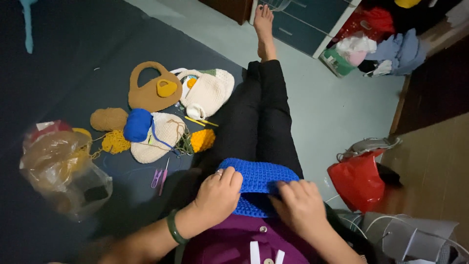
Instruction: Crocheting a small blue bag using a crochet hook and yarn while sitting on the floor.
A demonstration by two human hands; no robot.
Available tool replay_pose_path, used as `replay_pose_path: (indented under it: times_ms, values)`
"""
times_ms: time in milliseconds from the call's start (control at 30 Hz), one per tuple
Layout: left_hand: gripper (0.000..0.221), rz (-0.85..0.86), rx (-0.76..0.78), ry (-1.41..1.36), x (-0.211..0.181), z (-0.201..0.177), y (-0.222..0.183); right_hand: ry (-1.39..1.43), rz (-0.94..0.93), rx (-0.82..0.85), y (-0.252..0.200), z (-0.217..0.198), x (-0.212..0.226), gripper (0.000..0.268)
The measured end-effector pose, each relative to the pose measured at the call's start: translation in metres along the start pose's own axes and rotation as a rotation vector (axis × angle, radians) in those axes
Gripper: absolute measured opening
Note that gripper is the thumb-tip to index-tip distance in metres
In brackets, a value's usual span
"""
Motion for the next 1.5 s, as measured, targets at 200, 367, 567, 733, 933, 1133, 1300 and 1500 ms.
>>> replay_pose_path:
  times_ms: [200, 367, 567, 733, 933, 1133, 1300, 1500]
  values:
    - [0.005, 0.018, -0.113, 0.073, -0.013, -0.009, 0.002, 0.0, -0.208, -0.12, 0.037, 0.01, 0.043, 0.01]
    - [0.008, 0.062, -0.095, -0.045, -0.005, -0.006, 0.001, -0.025, -0.242, -0.217, 0.033, 0.007, 0.046, 0.009]
    - [0.035, -0.047, 0.148, -0.528, 0.032, -0.019, -0.003, 0.3, -0.056, 0.209, 0.024, 0.019, 0.02, 0.043]
    - [0.023, -0.458, 0.092, -0.771, 0.106, 0.004, -0.032, 0.727, 0.249, 0.766, 0.005, 0.012, 0.009, 0.052]
    - [0.067, -0.735, 0.502, -1.166, 0.133, 0.074, -0.053, 1.171, 0.507, 0.414, -0.017, 0.022, -0.026, 0.047]
    - [0.053, -0.427, 0.716, -0.798, 0.202, 0.067, -0.058, 0.963, 0.475, 0.266, 0.009, 0.02, -0.053, 0.022]
    - [0.052, -0.799, 0.37, -0.679, 0.301, 0.043, -0.104, 0.779, 0.455, 0.264, 0.05, 0.012, -0.05, 0.011]
    - [0.029, -0.929, 0.37, -0.644, 0.349, 0.08, -0.187, 0.785, 0.449, 0.359, 0.068, 0.027, -0.041, 0.008]
Point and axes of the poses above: each hand's wrist, its own y-axis towards the middle knuckle, its own z-axis out of the palm, x = y × z, the point moved 6 cm from there along y, towards the middle knuckle, and after that the axes turned 1 degree about y, right-handed, at the moved point
